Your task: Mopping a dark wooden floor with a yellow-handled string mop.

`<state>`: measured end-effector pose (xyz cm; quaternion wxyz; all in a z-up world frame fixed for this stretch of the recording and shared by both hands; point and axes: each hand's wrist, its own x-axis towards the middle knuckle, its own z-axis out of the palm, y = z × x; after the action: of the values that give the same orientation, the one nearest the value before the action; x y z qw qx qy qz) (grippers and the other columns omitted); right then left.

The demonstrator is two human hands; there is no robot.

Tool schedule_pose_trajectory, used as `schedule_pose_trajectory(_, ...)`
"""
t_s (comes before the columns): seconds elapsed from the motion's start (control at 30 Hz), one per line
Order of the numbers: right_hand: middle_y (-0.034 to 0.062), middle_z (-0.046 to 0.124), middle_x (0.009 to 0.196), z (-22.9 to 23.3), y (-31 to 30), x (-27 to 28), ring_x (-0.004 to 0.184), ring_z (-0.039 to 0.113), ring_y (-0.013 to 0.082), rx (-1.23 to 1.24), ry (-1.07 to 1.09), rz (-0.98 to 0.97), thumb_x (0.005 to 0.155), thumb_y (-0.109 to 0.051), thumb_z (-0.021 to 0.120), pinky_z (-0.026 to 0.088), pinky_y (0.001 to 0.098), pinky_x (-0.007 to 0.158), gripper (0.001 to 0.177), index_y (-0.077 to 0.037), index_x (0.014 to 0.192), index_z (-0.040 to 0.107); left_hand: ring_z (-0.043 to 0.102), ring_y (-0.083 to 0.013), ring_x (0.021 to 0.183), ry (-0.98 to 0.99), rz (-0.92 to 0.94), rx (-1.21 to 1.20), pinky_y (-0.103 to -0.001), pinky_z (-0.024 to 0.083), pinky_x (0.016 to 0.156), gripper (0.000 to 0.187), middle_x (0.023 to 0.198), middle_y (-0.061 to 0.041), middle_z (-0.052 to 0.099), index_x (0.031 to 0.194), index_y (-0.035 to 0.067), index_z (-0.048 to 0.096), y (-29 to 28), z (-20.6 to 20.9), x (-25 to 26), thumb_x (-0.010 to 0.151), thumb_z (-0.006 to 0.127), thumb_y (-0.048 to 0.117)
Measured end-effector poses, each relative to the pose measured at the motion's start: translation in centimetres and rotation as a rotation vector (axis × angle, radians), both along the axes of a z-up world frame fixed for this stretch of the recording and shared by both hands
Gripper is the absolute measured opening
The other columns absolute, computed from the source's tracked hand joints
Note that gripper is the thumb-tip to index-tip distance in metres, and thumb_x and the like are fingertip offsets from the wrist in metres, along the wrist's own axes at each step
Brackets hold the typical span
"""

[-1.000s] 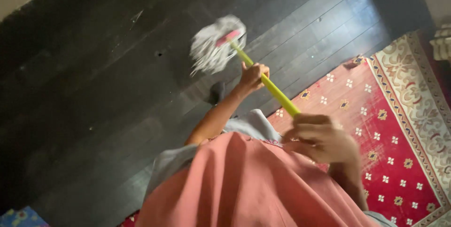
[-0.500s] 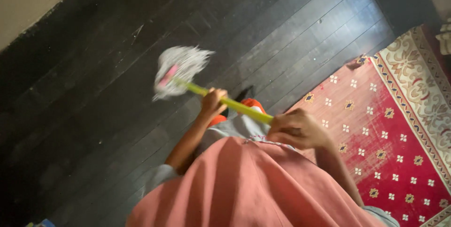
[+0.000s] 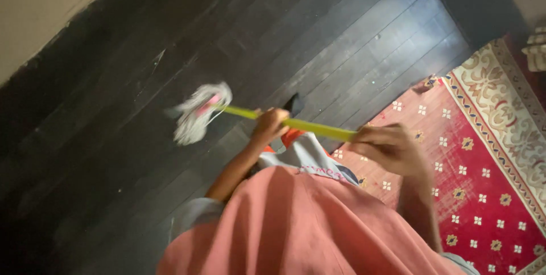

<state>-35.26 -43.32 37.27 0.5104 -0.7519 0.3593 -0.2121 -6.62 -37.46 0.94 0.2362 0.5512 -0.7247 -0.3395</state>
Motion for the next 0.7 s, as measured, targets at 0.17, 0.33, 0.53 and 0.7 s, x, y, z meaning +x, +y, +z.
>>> schedule_pose_trajectory(0.17, 0.0058, 0.074, 0.086, 5.0, -3.1, -2.3, 0.071, 0.072, 0.0142, -0.143, -0.112, -0.09, 0.094, -0.016, 0.074, 0.058, 0.0292, 0.063, 0.008, -0.008, 0.093, 0.072, 0.066, -0.0266, 0.099, -0.076, -0.138, 0.113, -0.078, 0.028, 0.098, 0.02, 0.088, 0.0, 0.069, 0.083, 0.021, 0.067, -15.3, 5.1, -11.8, 0.068, 0.081, 0.022)
schedule_pose_trajectory(0.33, 0.0072, 0.069, 0.076, 1.8, -7.3, 0.1, 0.066, 0.069, 0.0181, -0.158, 0.036, 0.041, 0.085, -0.008, 0.079, 0.055, 0.0335, 0.059, 0.006, -0.006, 0.089, 0.075, 0.064, -0.0235, 0.103, 0.015, -0.11, -0.058, -0.089, 0.014, 0.1, 0.02, 0.088, 0.003, 0.064, 0.08, 0.021, 0.063, -24.8, 2.9, -15.1, 0.07, 0.08, 0.018)
schedule_pose_trajectory(0.53, 0.0071, 0.064, 0.072, 0.7, -12.8, 0.3, 0.061, 0.061, 0.0198, -0.094, -0.103, 0.224, 0.087, -0.009, 0.08, 0.047, 0.0355, 0.055, 0.006, -0.006, 0.091, 0.075, 0.066, -0.0219, 0.104, 0.105, 0.04, -0.04, -0.086, 0.012, 0.108, 0.023, 0.087, 0.005, 0.063, 0.079, 0.02, 0.062, -25.6, 3.8, -9.7, 0.088, 0.058, 0.04)
schedule_pose_trajectory(0.7, 0.0061, 0.067, 0.073, -1.8, -16.0, 0.4, 0.056, 0.061, 0.0175, 0.054, -0.102, 0.268, 0.091, -0.013, 0.075, 0.045, 0.0326, 0.051, 0.005, -0.008, 0.091, 0.075, 0.064, -0.0345, 0.091, -0.096, 0.227, 0.087, -0.069, 0.037, 0.088, 0.039, 0.083, -0.008, 0.066, 0.079, 0.014, 0.064, -19.5, 3.8, -1.5, 0.093, 0.049, 0.048)
